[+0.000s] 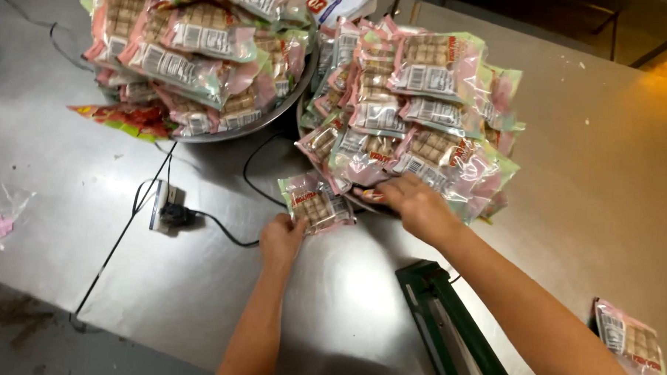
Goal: Sealing small food pouches with a heat sealer, sorting them into large containers, and trimming edges with scissors
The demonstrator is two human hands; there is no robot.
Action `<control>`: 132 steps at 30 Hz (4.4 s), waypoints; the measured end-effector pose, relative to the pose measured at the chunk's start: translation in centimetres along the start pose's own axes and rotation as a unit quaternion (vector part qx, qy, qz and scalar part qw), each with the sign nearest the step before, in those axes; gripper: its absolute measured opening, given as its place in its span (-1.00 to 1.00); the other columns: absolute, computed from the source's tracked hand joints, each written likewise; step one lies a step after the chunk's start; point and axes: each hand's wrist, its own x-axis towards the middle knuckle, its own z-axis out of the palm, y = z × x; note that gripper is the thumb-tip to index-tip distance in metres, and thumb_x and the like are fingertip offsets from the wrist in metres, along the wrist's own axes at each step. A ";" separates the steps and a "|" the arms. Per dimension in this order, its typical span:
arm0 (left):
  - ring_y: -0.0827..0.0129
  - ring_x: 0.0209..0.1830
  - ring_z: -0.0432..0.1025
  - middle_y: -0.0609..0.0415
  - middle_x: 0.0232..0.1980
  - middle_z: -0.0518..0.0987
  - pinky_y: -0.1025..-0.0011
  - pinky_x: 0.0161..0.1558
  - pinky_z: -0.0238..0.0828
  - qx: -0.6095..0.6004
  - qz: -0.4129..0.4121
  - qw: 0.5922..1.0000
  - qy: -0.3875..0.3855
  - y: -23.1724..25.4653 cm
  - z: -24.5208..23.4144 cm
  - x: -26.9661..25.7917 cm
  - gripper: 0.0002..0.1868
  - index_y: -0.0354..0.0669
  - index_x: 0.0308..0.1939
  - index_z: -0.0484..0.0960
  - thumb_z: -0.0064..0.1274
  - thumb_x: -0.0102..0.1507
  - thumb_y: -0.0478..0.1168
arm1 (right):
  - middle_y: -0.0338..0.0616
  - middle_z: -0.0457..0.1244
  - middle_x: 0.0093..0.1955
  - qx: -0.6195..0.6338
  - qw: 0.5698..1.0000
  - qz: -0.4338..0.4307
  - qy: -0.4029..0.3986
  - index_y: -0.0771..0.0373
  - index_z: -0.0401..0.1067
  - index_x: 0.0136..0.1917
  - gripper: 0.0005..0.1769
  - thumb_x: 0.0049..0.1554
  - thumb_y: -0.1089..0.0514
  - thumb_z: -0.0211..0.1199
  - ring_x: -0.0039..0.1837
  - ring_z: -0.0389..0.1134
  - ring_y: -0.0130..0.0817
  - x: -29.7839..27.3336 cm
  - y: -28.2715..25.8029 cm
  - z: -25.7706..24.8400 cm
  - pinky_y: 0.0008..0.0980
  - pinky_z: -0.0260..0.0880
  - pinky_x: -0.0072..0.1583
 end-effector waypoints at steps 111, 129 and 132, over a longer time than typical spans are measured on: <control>0.16 0.02 0.56 -0.14 -0.02 0.67 0.14 0.08 0.54 -0.669 -0.112 0.700 -0.221 8.4 8.6 -42.5 -0.54 -0.48 0.09 0.65 0.32 0.10 -0.53 | -0.21 0.40 -0.32 0.434 0.894 0.086 -0.070 0.18 0.58 -0.10 -0.94 0.17 0.19 0.43 -0.20 0.39 -0.39 -22.7 -13.9 -18.9 -0.36 0.44 -0.04; 0.14 -0.24 0.68 -0.06 -0.13 0.75 0.17 -0.25 0.68 -0.654 -0.185 0.700 -0.220 4.5 16.4 -36.5 -0.46 -0.19 0.04 0.71 0.45 -0.01 -0.51 | -0.16 0.24 -0.40 0.209 0.972 -0.101 -0.026 0.11 0.32 -0.36 -0.51 0.30 -0.15 0.23 -0.22 0.36 -0.18 -30.3 -16.8 -8.4 -0.24 0.38 -0.10; 0.14 -0.27 0.67 -0.05 -0.15 0.75 0.18 -0.25 0.67 -0.647 -0.200 0.701 -0.224 5.3 14.5 -37.0 -0.47 -0.18 0.02 0.71 0.44 -0.01 -0.51 | -0.18 0.21 -0.41 0.211 0.972 -0.100 -0.020 0.10 0.29 -0.38 -0.49 0.30 -0.17 0.22 -0.24 0.34 -0.18 -30.2 -16.8 -8.2 -0.25 0.39 -0.11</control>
